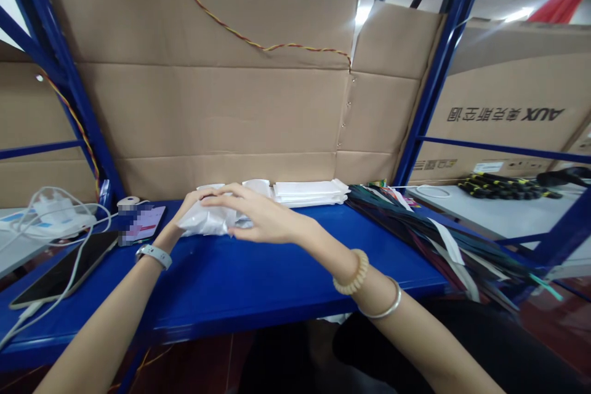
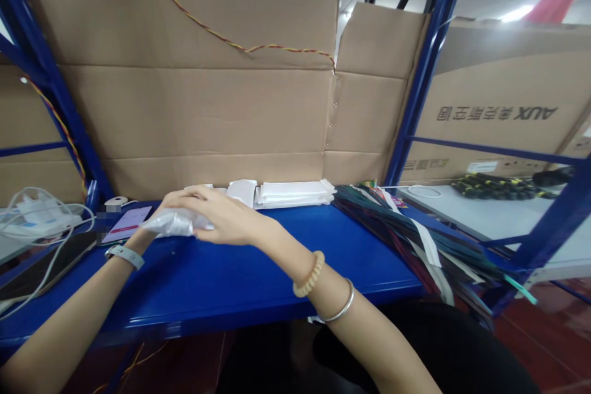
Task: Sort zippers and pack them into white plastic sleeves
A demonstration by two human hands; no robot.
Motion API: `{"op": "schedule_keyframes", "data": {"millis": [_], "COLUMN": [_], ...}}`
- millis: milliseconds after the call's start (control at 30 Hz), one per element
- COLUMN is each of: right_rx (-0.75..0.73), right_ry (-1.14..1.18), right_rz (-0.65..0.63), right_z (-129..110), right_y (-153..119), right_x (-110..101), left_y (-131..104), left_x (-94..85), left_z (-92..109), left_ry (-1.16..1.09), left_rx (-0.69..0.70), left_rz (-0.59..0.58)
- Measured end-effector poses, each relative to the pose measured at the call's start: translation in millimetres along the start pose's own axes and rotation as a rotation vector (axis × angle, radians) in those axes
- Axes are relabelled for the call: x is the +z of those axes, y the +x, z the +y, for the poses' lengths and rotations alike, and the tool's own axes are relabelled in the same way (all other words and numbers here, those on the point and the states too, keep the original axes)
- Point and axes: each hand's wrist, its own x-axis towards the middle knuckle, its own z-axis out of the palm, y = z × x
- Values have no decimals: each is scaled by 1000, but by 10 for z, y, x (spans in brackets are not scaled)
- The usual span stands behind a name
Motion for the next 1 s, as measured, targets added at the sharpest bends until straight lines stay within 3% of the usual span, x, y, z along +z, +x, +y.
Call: {"op": "schedule_keyframes", "data": {"millis": [133, 367, 567, 733, 867, 1000], "right_rx": [11, 191, 259, 359, 364, 523], "right_ry": [-88, -350, -450, -451, -476, -611], "right_rz": [-81, -26, -6, 68, 249, 348], "right_z": [-40, 94, 550, 695, 623, 800], "right_y": [-97, 10, 112, 151, 17, -591], "right_x": [236, 526, 799, 995, 752, 83], "left_y": [79, 207, 156, 46, 61, 98], "left_x": [-85, -225, -373, -382, -393, -382], "left_z": [-43, -86, -100, -141, -212, -257], "left_ry": [241, 531, 966, 1035, 1006, 1082], "left_rx": [62, 183, 485, 393, 317, 357], "left_rz": [-208, -403, -502, -471, -416, -367]}}
